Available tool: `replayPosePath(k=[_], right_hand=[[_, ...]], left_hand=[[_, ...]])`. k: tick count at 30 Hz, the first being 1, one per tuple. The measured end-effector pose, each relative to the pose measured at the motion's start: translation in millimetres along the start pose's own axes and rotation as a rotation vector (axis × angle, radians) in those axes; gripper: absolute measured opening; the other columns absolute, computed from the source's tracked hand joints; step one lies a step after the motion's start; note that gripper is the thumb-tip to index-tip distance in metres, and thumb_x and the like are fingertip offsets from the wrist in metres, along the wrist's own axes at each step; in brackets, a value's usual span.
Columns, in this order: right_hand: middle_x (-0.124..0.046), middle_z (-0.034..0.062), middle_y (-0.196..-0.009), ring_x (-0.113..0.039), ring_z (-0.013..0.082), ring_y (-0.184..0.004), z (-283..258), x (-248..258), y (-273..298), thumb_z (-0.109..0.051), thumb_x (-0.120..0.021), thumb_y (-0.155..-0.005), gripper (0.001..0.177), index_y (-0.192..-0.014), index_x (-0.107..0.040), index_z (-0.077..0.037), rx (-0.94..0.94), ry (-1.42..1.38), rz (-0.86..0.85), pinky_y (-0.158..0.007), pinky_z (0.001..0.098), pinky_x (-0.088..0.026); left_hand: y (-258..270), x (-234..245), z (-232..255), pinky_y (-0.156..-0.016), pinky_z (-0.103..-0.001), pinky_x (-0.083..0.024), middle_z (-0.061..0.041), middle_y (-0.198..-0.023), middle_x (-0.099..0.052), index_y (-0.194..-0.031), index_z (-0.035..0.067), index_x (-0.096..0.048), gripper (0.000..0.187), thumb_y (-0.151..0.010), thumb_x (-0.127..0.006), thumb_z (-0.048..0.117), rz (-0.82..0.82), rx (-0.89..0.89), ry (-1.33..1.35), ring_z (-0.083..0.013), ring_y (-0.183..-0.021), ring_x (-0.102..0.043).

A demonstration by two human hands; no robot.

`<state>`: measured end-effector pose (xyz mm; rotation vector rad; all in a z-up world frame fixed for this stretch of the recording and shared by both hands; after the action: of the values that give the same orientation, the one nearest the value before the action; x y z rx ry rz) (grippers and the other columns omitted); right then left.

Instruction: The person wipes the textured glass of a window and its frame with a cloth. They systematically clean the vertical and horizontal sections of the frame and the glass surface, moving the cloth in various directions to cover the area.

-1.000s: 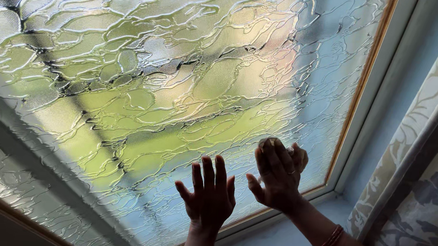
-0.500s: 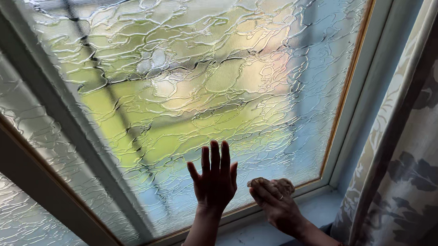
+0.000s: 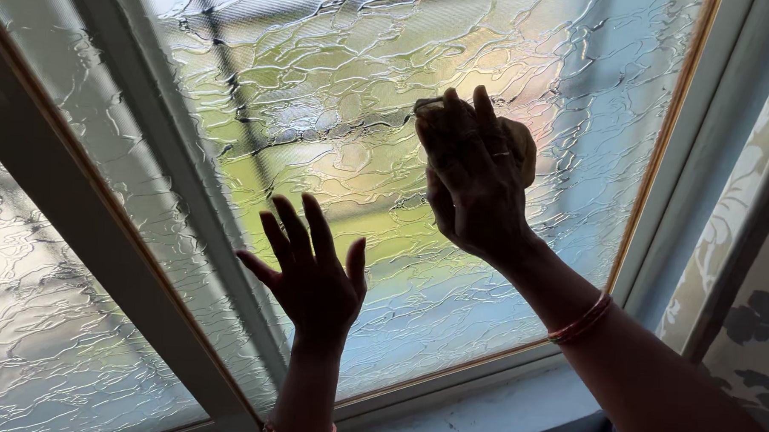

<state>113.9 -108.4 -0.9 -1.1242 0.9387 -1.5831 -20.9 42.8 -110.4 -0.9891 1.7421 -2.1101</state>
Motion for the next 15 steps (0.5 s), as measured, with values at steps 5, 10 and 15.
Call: replayPosePath(k=[5,10,15], right_hand=[[-0.04,0.022,-0.161,-0.03,0.0414,-0.153,-38.7,-41.1,58.9,-0.038,-0.058,-0.104,0.061,-0.153,-0.051,-0.003,-0.034,0.106,-0.066,-0.125,0.0548,-0.019],[-0.04,0.0199,-0.162,-0.026,0.0376,-0.155,-80.3,-79.0,147.3,-0.034,-0.056,-0.104,0.057,-0.154,-0.051,-0.006,0.052,0.118,-0.171,-0.127,0.0543,-0.014],[-0.04,0.0186,-0.162,-0.026,0.0354,-0.154,-127.2,-101.3,236.9,-0.022,-0.053,-0.096,0.059,-0.152,-0.05,-0.006,0.136,0.111,-0.345,-0.124,0.0546,-0.012]], left_hand=[[75.4,-43.8,-7.5,-0.116,-0.076,-0.004,-0.025,-0.165,-0.032,-0.159,0.004,-0.036,0.078,-0.104,-0.045,0.057,-0.103,-0.059,-0.086,-0.0464,-0.152,-0.027],[165.3,-77.7,-15.3,-0.114,-0.075,-0.01,-0.019,-0.158,-0.04,-0.154,0.011,-0.041,0.069,-0.102,-0.048,0.055,-0.131,-0.163,-0.072,-0.0395,-0.149,-0.028],[234.7,-96.6,-20.6,-0.114,-0.071,-0.01,-0.019,-0.162,-0.031,-0.157,0.01,-0.035,0.071,-0.101,-0.049,0.052,-0.234,-0.179,0.038,-0.0385,-0.151,-0.022]])
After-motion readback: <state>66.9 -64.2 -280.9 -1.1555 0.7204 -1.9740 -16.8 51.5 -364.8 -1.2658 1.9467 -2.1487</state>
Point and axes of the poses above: each hand's wrist, its own y-axis away from the middle knuckle, its own x-axis out of the back of the hand, z = x × y, the point moved 6 cm from there along -y, towards the middle knuckle
